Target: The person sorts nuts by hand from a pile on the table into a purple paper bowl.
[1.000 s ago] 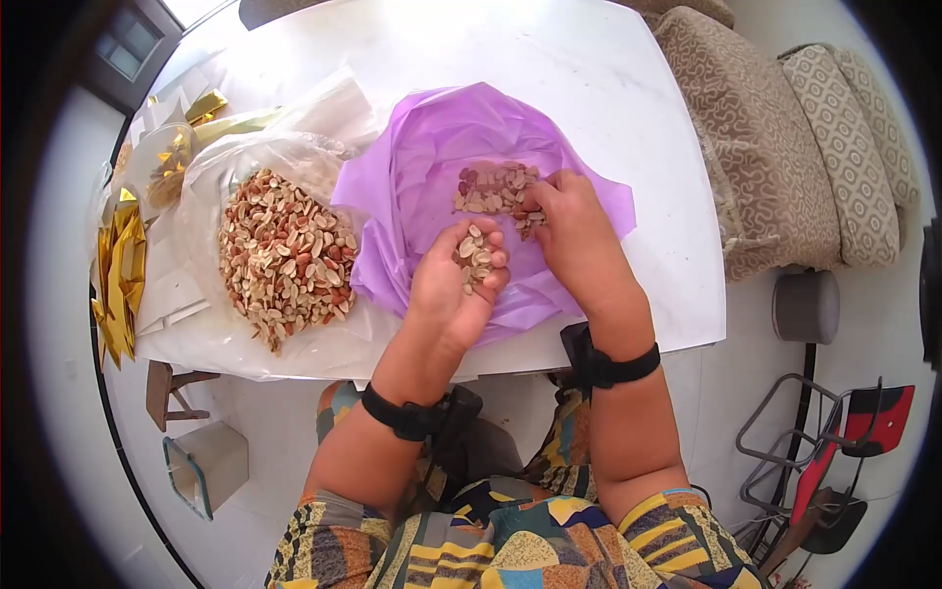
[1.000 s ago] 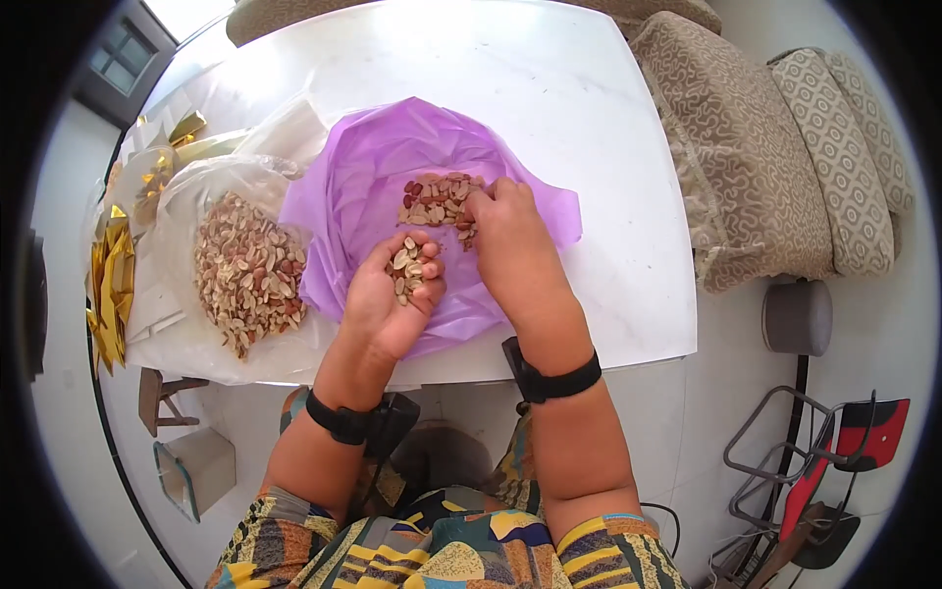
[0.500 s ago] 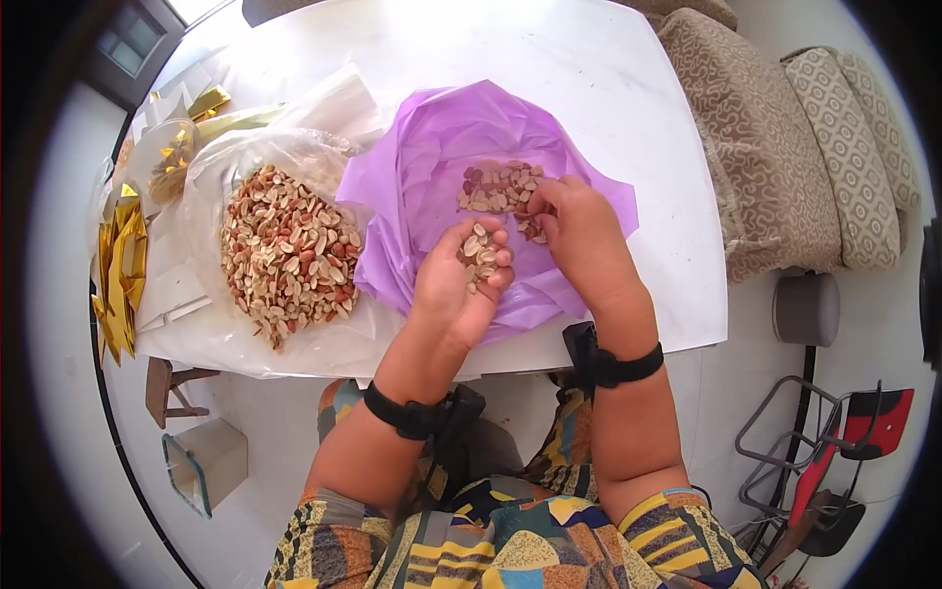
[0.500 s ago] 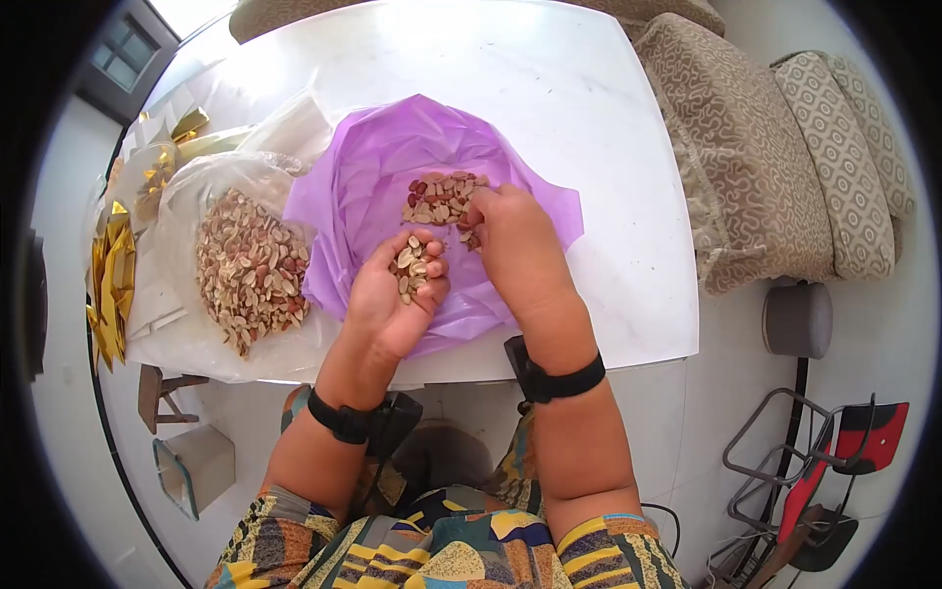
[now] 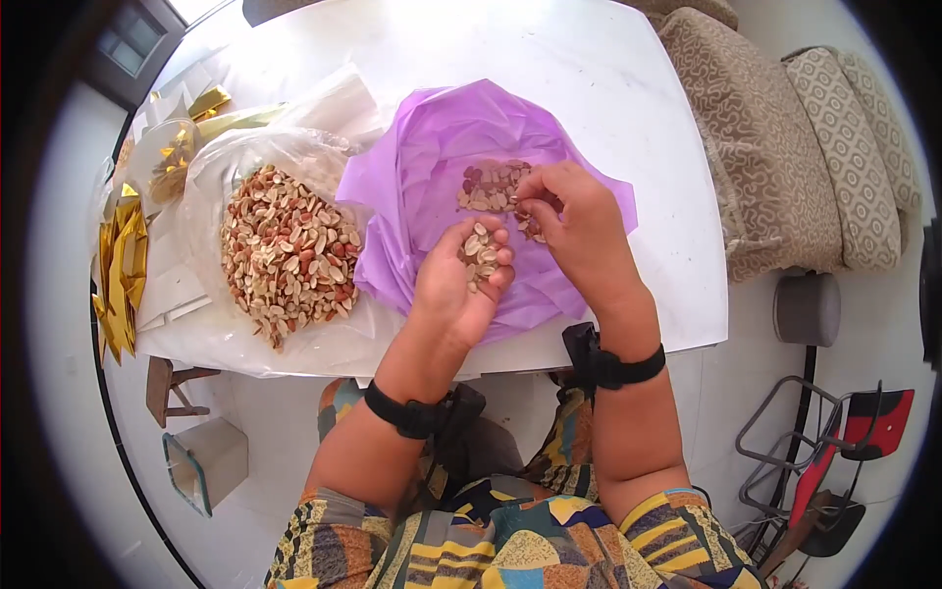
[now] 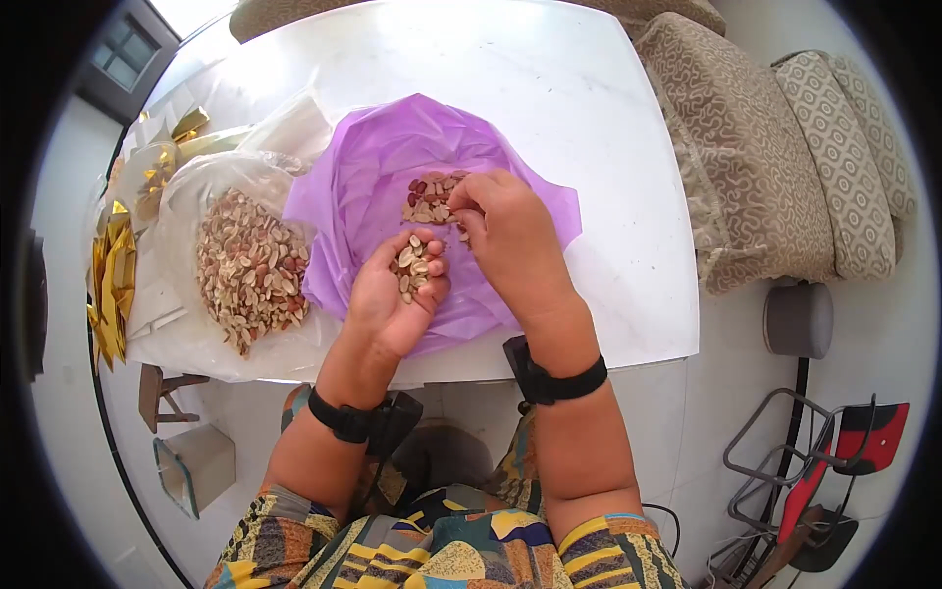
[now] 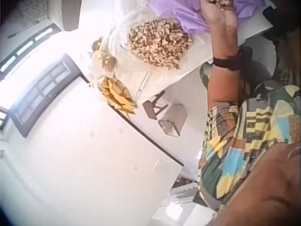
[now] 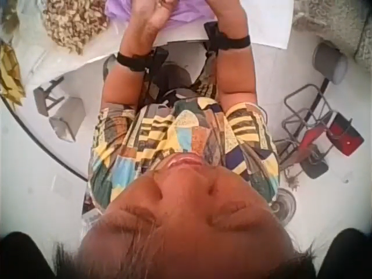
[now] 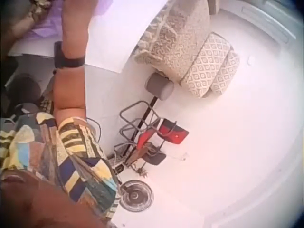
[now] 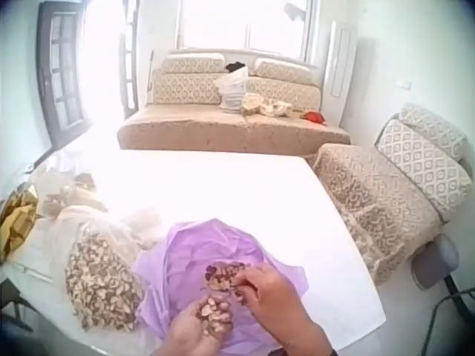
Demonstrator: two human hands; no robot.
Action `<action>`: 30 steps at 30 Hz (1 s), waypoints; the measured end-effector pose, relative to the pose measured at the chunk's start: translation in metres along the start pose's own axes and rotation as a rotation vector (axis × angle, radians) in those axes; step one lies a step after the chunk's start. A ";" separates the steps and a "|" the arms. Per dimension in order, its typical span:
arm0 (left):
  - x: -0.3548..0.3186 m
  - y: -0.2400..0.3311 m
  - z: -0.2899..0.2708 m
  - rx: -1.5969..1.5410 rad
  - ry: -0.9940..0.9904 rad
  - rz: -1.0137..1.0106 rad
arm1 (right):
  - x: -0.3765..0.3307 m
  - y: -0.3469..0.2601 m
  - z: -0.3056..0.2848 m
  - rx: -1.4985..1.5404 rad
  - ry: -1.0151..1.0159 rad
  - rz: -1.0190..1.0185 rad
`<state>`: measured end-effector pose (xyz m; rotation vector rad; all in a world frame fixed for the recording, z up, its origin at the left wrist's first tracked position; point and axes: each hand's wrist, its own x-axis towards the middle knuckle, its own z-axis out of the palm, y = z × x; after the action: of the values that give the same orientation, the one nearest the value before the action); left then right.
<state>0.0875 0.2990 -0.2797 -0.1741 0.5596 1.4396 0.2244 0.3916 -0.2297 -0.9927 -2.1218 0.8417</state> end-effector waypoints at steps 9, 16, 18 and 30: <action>0.003 -0.009 0.012 0.041 0.145 0.026 | -0.005 -0.030 -0.009 0.379 -0.224 0.055; 0.001 -0.006 0.000 0.017 0.063 0.059 | -0.007 -0.037 0.003 0.372 -0.294 0.036; 0.002 -0.006 -0.003 0.024 0.022 0.031 | -0.006 -0.034 0.005 0.413 -0.218 0.072; -0.002 -0.005 0.003 0.003 0.067 0.042 | -0.005 -0.013 0.001 -0.197 -0.200 0.116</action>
<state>0.0932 0.2984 -0.2771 -0.2100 0.6231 1.4778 0.2205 0.3806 -0.2217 -1.1855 -2.3718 0.8288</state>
